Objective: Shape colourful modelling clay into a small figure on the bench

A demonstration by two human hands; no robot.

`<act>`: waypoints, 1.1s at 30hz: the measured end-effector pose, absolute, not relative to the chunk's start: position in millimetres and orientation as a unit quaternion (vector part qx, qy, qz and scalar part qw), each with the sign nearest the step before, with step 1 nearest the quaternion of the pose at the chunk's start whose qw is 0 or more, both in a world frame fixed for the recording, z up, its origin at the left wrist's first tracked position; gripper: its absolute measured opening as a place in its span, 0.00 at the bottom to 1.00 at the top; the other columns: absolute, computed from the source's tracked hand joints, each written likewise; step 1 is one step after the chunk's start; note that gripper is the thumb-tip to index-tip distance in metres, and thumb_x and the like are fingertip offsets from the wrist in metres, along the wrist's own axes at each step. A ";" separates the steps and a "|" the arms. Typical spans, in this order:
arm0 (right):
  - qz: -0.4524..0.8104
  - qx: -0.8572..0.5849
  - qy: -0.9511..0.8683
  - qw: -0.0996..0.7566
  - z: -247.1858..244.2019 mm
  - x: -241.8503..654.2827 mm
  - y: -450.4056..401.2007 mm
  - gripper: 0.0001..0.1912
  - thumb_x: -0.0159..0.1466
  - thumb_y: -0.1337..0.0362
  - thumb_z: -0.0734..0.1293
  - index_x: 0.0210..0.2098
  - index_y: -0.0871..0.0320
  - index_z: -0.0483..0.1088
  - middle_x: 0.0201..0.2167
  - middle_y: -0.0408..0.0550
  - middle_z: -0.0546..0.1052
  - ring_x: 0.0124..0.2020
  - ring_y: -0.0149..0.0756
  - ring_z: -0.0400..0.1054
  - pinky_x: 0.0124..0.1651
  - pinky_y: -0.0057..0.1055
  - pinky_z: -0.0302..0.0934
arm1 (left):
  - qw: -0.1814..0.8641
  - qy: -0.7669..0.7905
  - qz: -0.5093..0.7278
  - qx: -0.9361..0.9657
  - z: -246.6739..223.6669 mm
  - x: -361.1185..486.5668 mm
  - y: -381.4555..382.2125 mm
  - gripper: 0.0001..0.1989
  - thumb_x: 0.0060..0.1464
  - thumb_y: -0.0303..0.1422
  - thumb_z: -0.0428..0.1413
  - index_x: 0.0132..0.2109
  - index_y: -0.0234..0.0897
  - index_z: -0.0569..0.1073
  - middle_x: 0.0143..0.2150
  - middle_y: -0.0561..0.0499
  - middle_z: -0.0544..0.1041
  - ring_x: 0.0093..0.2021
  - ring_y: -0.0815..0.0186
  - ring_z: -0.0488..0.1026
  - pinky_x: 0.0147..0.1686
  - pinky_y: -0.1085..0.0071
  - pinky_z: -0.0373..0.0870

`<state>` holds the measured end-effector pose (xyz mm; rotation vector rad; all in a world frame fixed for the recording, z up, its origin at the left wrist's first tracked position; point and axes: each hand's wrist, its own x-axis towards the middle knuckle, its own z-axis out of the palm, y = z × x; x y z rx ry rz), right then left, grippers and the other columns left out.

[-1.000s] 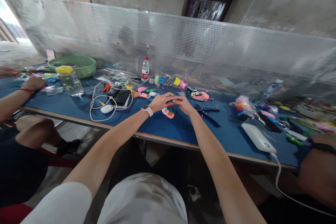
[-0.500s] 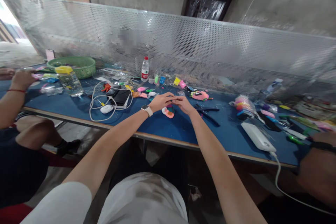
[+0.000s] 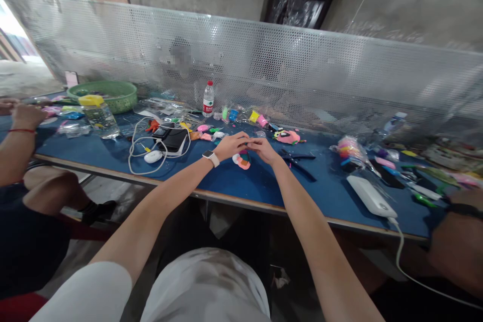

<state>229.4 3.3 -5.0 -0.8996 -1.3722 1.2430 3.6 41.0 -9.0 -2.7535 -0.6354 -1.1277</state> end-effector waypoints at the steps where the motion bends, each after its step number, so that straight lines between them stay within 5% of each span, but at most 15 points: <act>1: 0.517 -0.375 -0.573 0.514 -5.1 228.9 3.2 0.29 0.41 0.46 0.94 0.37 0.52 0.91 0.39 0.48 0.91 0.42 0.43 0.84 0.58 0.43 0.76 | 0.049 -0.212 -0.370 -0.903 -8.9 3.7 41.2 0.14 0.78 0.32 0.56 0.60 0.39 0.85 0.61 0.42 0.84 0.48 0.63 0.85 0.42 0.72 0.80; 9: 0.516 -0.380 -0.574 0.510 -4.3 227.9 2.2 0.30 0.39 0.45 0.94 0.37 0.53 0.92 0.39 0.49 0.90 0.42 0.43 0.83 0.58 0.42 0.76 | 0.055 -0.192 -0.359 -0.912 -11.1 2.7 42.9 0.16 0.78 0.32 0.58 0.66 0.41 0.83 0.64 0.42 0.83 0.51 0.62 0.86 0.44 0.72 0.80; 16: 0.512 -0.377 -0.583 0.505 -6.4 226.7 3.1 0.28 0.42 0.47 0.94 0.37 0.53 0.91 0.40 0.49 0.90 0.43 0.44 0.84 0.56 0.42 0.76 | 0.059 -0.198 -0.358 -0.910 -11.0 3.6 44.3 0.13 0.78 0.32 0.58 0.60 0.39 0.85 0.62 0.42 0.84 0.50 0.61 0.86 0.43 0.71 0.80; 33: 0.513 -0.373 -0.581 0.510 -9.4 228.3 6.7 0.28 0.41 0.47 0.94 0.36 0.53 0.91 0.39 0.49 0.90 0.43 0.45 0.84 0.58 0.43 0.76 | 0.065 -0.209 -0.359 -0.907 -7.0 2.2 39.4 0.15 0.78 0.34 0.58 0.64 0.41 0.84 0.60 0.42 0.82 0.47 0.63 0.83 0.40 0.73 0.77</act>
